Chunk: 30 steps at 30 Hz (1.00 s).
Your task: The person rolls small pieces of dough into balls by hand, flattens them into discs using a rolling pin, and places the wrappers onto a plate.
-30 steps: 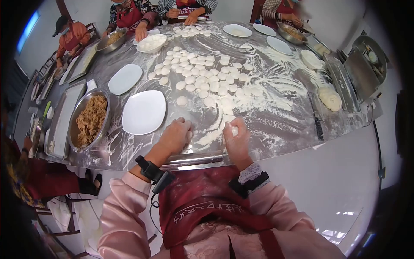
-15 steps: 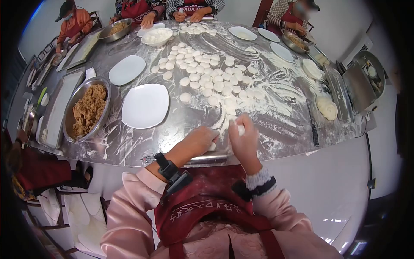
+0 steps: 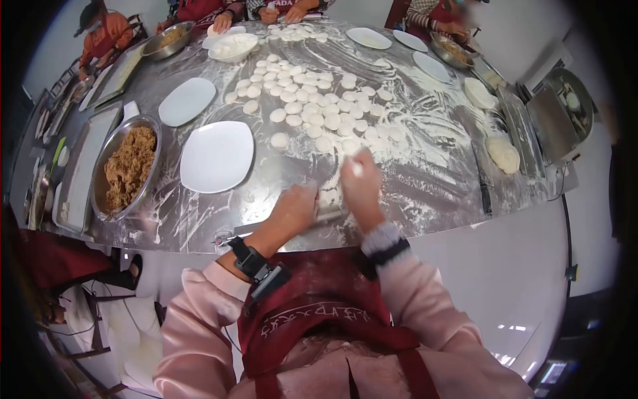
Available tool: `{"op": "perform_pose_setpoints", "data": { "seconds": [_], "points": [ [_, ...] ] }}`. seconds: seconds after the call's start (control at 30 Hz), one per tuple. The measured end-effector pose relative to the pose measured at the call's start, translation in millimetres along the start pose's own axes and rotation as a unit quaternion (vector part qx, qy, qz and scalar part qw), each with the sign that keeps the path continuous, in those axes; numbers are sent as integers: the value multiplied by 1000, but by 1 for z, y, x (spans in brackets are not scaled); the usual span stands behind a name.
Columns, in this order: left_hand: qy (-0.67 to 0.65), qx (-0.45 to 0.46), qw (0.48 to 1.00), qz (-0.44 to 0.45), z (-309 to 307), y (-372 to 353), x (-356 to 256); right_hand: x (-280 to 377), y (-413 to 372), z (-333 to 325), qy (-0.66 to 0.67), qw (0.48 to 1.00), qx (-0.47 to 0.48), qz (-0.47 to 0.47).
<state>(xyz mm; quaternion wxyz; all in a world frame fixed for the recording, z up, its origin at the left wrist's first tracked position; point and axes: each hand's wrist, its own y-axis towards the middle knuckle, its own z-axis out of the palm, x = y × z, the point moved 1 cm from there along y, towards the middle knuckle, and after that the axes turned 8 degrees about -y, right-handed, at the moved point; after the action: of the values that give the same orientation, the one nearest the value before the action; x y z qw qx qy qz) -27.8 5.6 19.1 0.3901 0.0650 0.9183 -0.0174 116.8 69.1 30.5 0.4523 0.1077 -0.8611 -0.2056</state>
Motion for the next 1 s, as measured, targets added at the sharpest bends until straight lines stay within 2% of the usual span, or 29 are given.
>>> {"op": "perform_pose_setpoints", "data": {
  "seconds": [0.13,0.2,0.27,0.33,0.4,0.43,0.5,0.53,0.6,0.63,0.73,0.77,0.8,0.9,1.0],
  "points": [
    [0,-92,996,-19,6,15,1,8,16,15,-59,996,-36,-49],
    [-10,50,999,-3,2,11,2,1,-12,-11,15,1000,-6,3],
    [-21,40,999,13,-4,3,3,0,-37,-29,12,1000,-16,-9],
    [-34,2,999,-29,-5,-9,-1,-2,-46,-32,2,999,-33,0],
    [-14,21,1000,-19,-3,-4,-3,4,-12,-14,21,999,26,31],
    [-11,-16,1000,-17,0,0,-4,5,2,-1,23,999,23,30],
    [-16,-88,996,-3,5,10,-3,9,21,21,-58,995,-39,-69],
    [-15,-91,996,-5,7,10,-2,9,17,18,-57,995,-38,-72],
    [-10,-13,999,-34,10,13,0,3,2,2,-3,1000,-6,-18],
    [-5,-10,1000,-5,8,8,-2,-12,-12,-5,0,1000,-13,-25],
    [-50,-22,999,-1,3,-4,6,0,-43,-34,-7,999,-41,-24],
    [-38,-3,999,0,4,-5,7,-7,-40,-28,20,999,-3,25],
    [-38,7,999,0,7,-6,5,-9,-29,-18,17,999,-6,34],
    [4,-78,997,-21,10,10,-6,2,10,12,18,999,8,25],
    [-21,-56,998,-3,13,13,1,1,8,11,-50,999,-17,-5]
  ]
}}
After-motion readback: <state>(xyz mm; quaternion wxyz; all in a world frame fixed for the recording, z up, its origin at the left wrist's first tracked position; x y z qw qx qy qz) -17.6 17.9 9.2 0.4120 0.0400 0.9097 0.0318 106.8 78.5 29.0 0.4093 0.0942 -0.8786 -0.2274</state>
